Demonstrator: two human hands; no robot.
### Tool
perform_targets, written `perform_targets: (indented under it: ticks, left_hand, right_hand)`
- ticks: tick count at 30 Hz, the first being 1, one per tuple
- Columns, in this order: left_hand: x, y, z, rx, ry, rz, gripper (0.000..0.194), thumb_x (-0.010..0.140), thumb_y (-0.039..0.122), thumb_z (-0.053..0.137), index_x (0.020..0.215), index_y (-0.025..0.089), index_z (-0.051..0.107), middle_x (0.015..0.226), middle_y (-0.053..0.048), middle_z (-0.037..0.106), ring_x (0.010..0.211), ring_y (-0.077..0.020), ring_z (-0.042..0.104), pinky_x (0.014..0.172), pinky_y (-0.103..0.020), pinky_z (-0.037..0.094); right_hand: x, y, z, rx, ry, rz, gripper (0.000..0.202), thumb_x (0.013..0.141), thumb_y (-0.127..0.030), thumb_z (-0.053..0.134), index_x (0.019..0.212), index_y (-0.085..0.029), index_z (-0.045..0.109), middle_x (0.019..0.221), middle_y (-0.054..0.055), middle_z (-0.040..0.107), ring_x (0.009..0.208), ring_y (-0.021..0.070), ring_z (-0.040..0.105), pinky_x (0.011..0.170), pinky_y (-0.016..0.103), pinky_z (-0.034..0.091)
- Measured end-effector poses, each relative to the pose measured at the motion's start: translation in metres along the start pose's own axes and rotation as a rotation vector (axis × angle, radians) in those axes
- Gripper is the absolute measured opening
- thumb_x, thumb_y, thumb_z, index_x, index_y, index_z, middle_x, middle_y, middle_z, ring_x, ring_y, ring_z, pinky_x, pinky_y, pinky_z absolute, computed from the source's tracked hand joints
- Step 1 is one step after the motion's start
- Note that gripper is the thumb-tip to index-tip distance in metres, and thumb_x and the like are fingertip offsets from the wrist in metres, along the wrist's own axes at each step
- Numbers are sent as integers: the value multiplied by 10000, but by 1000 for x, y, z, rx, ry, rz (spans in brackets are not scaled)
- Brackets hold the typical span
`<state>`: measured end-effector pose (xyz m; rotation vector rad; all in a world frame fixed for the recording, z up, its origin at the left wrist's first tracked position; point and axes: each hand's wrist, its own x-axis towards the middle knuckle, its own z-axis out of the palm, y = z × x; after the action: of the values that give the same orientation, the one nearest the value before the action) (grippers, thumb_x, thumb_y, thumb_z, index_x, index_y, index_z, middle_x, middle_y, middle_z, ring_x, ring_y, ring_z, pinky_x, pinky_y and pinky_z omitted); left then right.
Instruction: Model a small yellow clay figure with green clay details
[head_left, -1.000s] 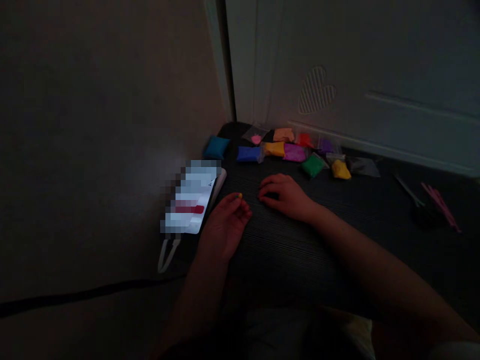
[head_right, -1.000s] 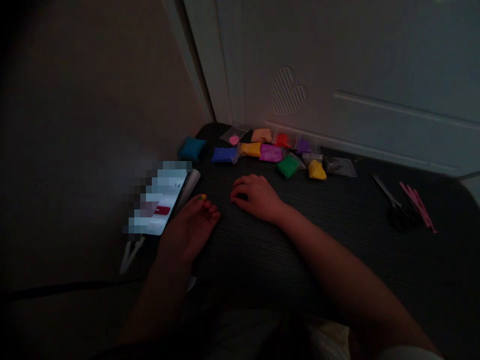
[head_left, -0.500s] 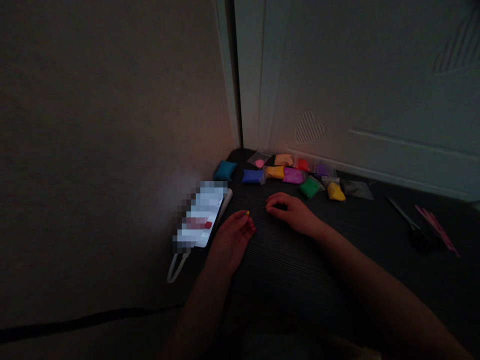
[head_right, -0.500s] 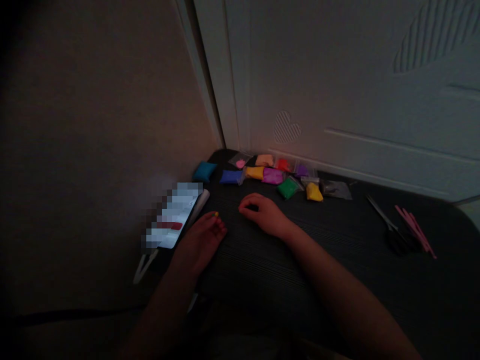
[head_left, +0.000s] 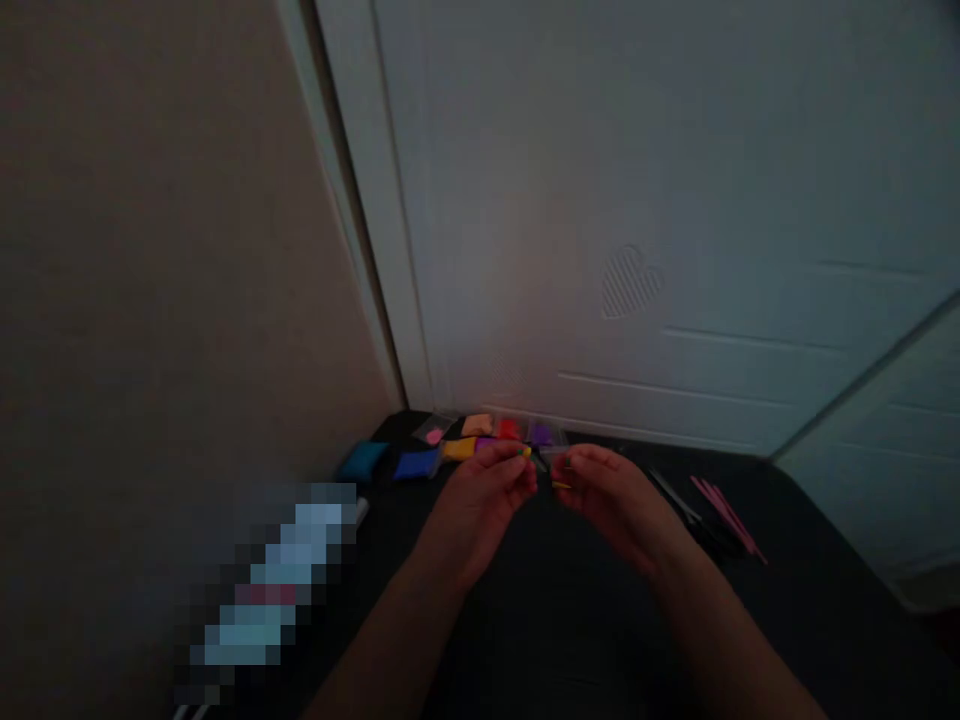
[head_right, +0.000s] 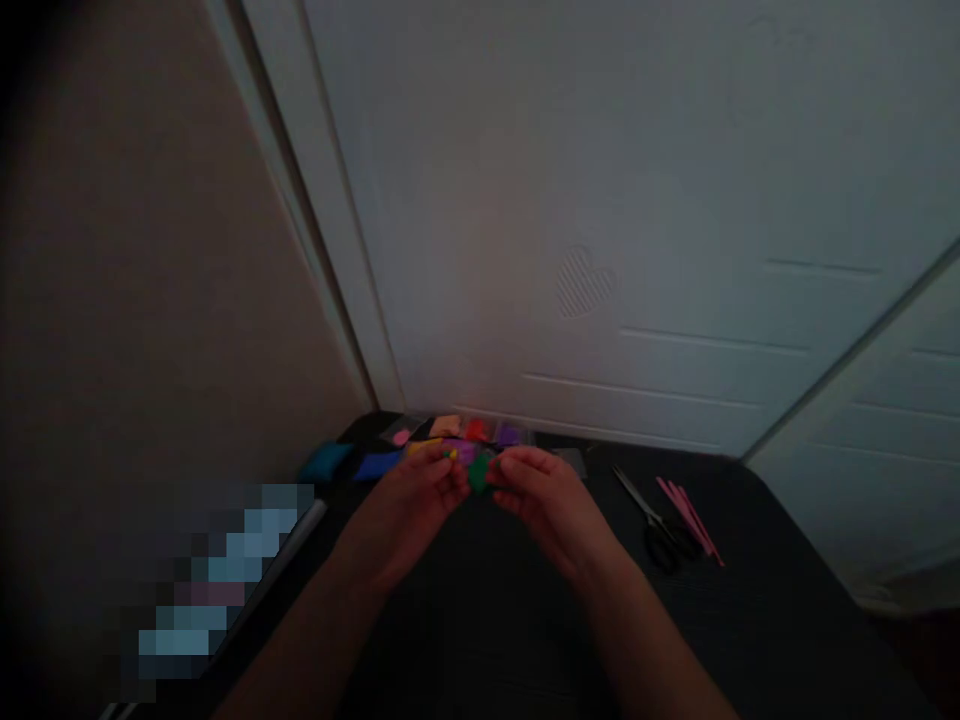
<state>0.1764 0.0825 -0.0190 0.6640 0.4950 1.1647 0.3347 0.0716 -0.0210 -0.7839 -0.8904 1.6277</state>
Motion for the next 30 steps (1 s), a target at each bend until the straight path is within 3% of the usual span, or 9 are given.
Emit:
perform_targets:
  ticks: [4, 8, 12, 21, 30]
  left_hand:
    - [17, -1, 45, 44, -131, 29, 83, 712, 111, 576, 785, 136, 604, 726, -13, 588, 680, -96, 547, 679, -234, 438]
    - [23, -9, 66, 102, -127, 54, 101, 690, 130, 602, 786, 159, 614, 728, -14, 613, 695, -121, 560, 682, -261, 442]
    - [24, -13, 67, 209, -99, 71, 98, 686, 121, 614, 762, 180, 634, 764, -2, 635, 731, -116, 569, 702, -239, 443]
    - [15, -11, 61, 497, -93, 317, 165, 712, 130, 609, 828, 243, 644, 906, 11, 635, 835, -142, 580, 682, -203, 478]
    - [11, -11, 67, 461, -120, 354, 154, 706, 117, 609, 807, 223, 657, 880, 1, 643, 785, -143, 591, 652, -207, 482]
  right_hand:
    - [-15, -29, -5, 89, -14, -137, 70, 763, -200, 583, 803, -160, 624, 798, 14, 627, 759, 112, 584, 681, 248, 458]
    - [-23, -44, -6, 125, -20, -147, 57, 757, -191, 591, 788, -161, 628, 794, 16, 638, 750, 105, 593, 659, 226, 467]
    - [-28, -51, -4, 127, 22, -188, 51, 754, -184, 593, 784, -183, 635, 853, 16, 646, 794, 115, 597, 668, 224, 478]
    - [-33, -46, 7, 57, 76, -267, 69, 741, -174, 612, 784, -210, 652, 830, 2, 649, 728, 95, 584, 656, 201, 484]
    - [-34, -43, 10, 48, 106, -305, 43, 737, -180, 620, 760, -211, 639, 751, -18, 635, 671, 73, 561, 642, 183, 457]
